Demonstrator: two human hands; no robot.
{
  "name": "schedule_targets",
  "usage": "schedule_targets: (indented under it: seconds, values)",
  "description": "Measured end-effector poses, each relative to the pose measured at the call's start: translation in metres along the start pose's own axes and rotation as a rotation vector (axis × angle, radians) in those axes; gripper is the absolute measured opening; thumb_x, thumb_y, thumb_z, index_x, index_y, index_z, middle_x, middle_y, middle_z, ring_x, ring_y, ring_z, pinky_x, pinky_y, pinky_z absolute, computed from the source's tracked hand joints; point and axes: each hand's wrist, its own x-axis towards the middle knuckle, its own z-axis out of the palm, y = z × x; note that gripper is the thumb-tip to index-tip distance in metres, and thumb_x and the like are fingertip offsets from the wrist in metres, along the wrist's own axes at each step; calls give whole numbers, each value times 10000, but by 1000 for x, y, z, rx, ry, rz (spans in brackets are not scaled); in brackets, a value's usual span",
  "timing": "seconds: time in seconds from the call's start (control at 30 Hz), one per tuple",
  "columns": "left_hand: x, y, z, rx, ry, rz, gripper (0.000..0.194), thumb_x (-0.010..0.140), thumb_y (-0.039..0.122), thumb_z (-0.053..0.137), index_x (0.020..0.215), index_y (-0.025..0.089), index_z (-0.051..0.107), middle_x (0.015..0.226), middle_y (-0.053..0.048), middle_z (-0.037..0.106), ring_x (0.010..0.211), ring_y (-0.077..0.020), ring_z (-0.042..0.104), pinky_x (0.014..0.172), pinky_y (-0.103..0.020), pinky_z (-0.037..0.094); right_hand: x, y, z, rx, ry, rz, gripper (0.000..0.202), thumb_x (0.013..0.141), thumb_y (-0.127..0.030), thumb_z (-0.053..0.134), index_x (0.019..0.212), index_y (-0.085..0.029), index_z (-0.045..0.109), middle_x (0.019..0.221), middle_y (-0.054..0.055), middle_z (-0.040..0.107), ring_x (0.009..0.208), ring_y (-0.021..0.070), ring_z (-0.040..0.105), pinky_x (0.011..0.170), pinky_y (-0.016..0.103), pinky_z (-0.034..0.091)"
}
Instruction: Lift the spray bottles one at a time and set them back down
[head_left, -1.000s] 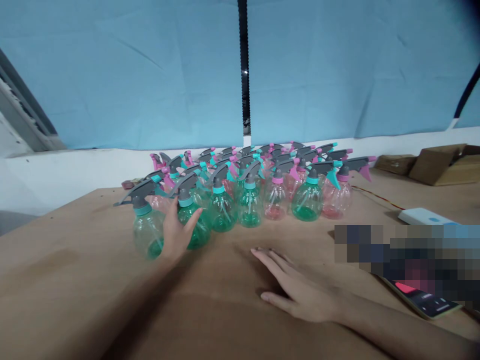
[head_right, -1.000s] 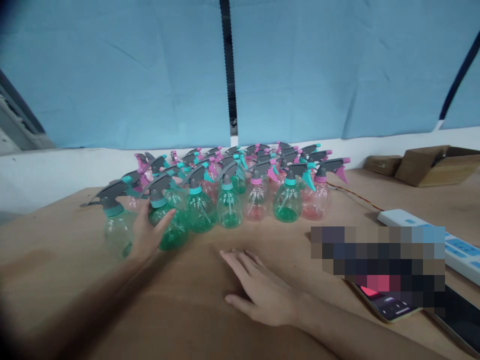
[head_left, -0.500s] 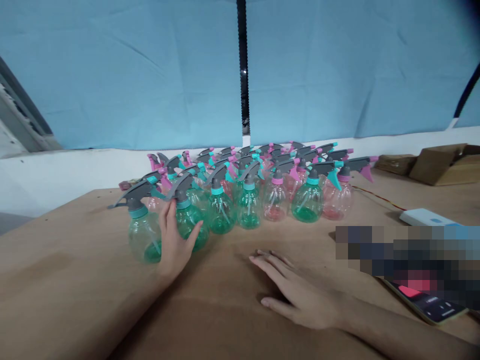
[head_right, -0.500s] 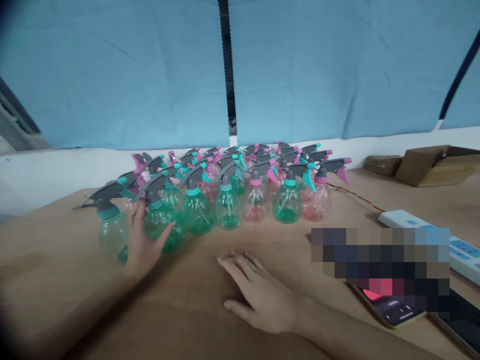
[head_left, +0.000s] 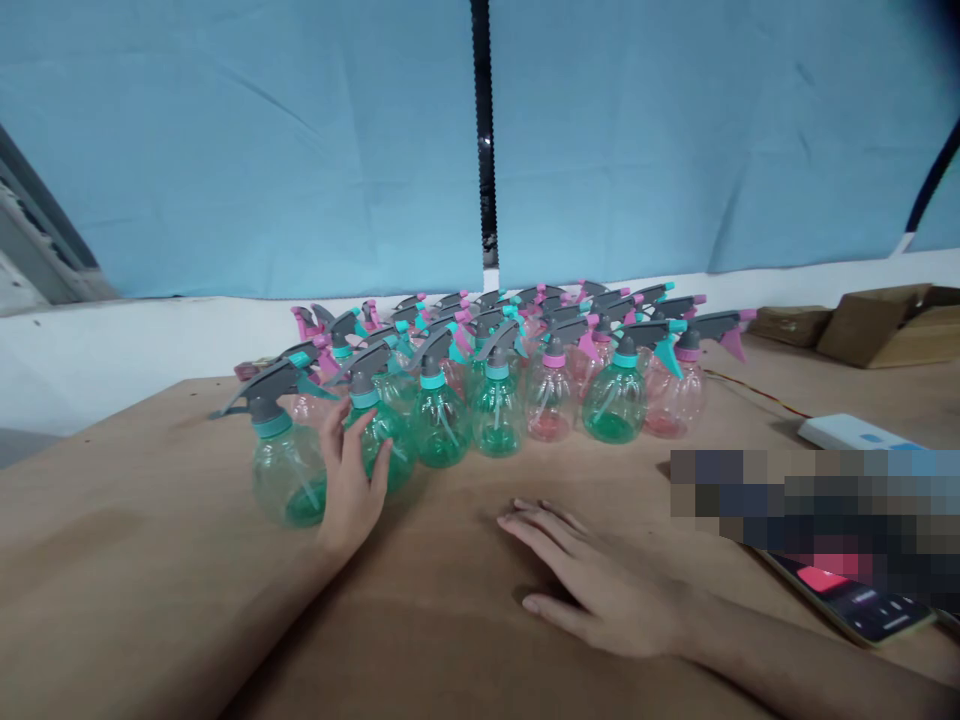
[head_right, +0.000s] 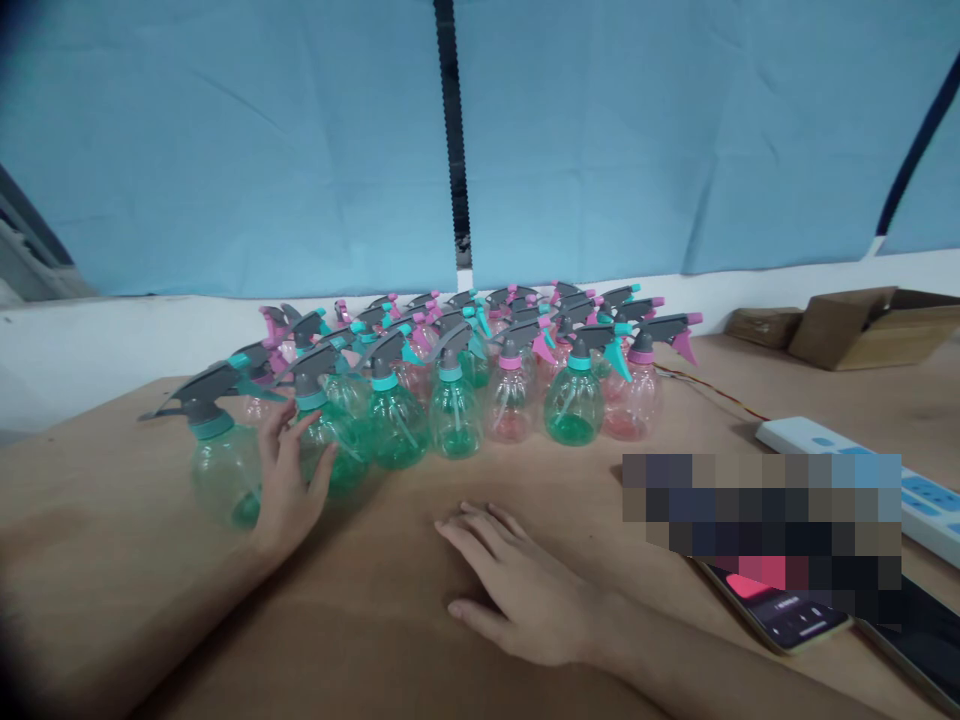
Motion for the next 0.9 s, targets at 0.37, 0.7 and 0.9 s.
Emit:
schedule_targets:
  seconds: [0.37, 0.7, 0.9]
  values:
    - [-24, 54, 0, -150, -869, 297, 514, 904, 346, 392, 1378, 185, 277, 1472, -114, 244, 1335, -239, 266, 1065, -429, 309, 0, 6, 2, -114, 30, 70, 554, 914, -447, 379, 1391, -168, 336, 1450, 103, 316, 1345, 262, 212, 1092, 477, 198]
    - [-19, 71, 17, -87, -1136, 305, 641, 917, 500, 225, 1419, 104, 180, 1484, -118, 148, 1371, -230, 134, 1103, -436, 185, 4, 14, 1, -171, 53, 187, 539, 930, -406, 344, 1414, -184, 262, 1465, 32, 262, 1356, 223, 184, 1100, 467, 195]
    - [-22, 69, 18, -86, -1157, 292, 662, 917, 509, 208, 1418, 78, 166, 1489, -111, 134, 1375, -225, 117, 1109, -421, 171, 3, 17, 4, -153, 66, 178, 521, 934, -402, 347, 1413, -212, 269, 1467, 18, 267, 1356, 226, 182, 1103, 469, 183]
